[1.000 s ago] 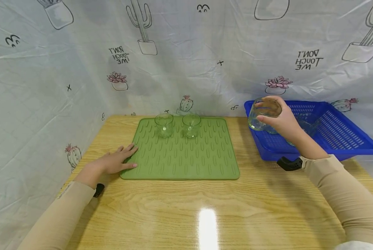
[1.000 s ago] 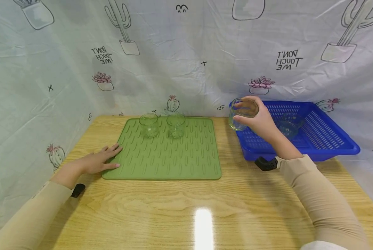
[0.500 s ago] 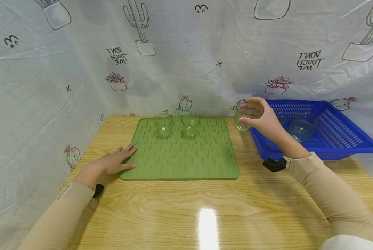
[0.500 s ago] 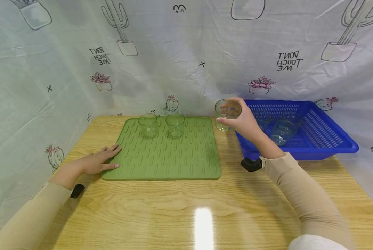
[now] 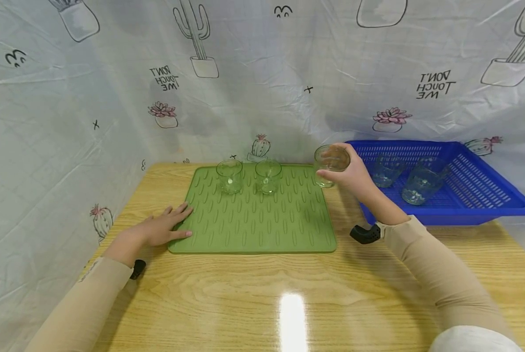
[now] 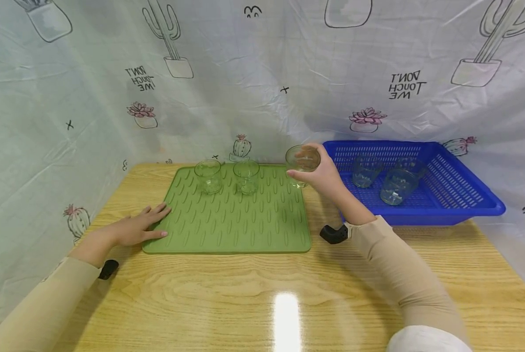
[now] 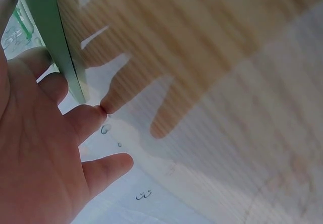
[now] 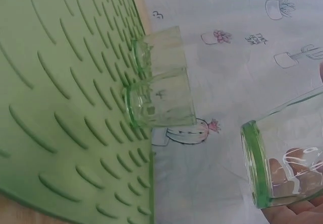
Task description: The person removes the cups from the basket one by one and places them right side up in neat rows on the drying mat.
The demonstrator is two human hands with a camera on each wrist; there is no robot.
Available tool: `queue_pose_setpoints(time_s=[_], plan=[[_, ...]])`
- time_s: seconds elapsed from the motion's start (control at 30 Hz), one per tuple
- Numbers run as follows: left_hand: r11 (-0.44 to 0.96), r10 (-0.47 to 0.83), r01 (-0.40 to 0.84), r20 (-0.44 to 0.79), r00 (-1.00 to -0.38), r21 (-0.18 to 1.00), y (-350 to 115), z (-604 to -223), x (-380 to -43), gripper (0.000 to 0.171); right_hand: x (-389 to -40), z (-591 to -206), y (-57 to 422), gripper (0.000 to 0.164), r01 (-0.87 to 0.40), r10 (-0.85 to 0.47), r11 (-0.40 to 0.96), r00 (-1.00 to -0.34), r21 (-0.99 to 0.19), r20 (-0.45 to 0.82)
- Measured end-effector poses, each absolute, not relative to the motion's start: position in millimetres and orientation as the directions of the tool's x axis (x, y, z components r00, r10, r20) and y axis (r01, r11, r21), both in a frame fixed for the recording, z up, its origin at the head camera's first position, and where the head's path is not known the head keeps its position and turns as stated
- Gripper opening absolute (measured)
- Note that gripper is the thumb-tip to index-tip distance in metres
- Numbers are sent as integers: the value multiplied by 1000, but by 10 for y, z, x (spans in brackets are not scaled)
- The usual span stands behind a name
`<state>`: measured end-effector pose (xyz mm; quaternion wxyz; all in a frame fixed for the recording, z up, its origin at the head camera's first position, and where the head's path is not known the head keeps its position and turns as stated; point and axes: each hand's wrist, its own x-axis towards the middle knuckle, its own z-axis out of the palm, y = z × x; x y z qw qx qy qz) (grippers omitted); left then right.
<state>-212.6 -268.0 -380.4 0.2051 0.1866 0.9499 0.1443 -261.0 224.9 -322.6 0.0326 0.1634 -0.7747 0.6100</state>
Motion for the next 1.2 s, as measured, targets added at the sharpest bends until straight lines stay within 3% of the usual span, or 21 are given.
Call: queue_pose_setpoints(time_s=[0.5, 1.2], plan=[[892, 413, 302, -334, -847, 337, -2656, -3819, -2093, 89, -2735, -3424, 1982, 71, -241, -168, 194, -963, -951, 210], [878, 426, 305, -310, -850, 368, -2672, -3837, -2106, 88, -3065, -3792, 1740, 84, -179, -55, 286, -984, -941, 170]])
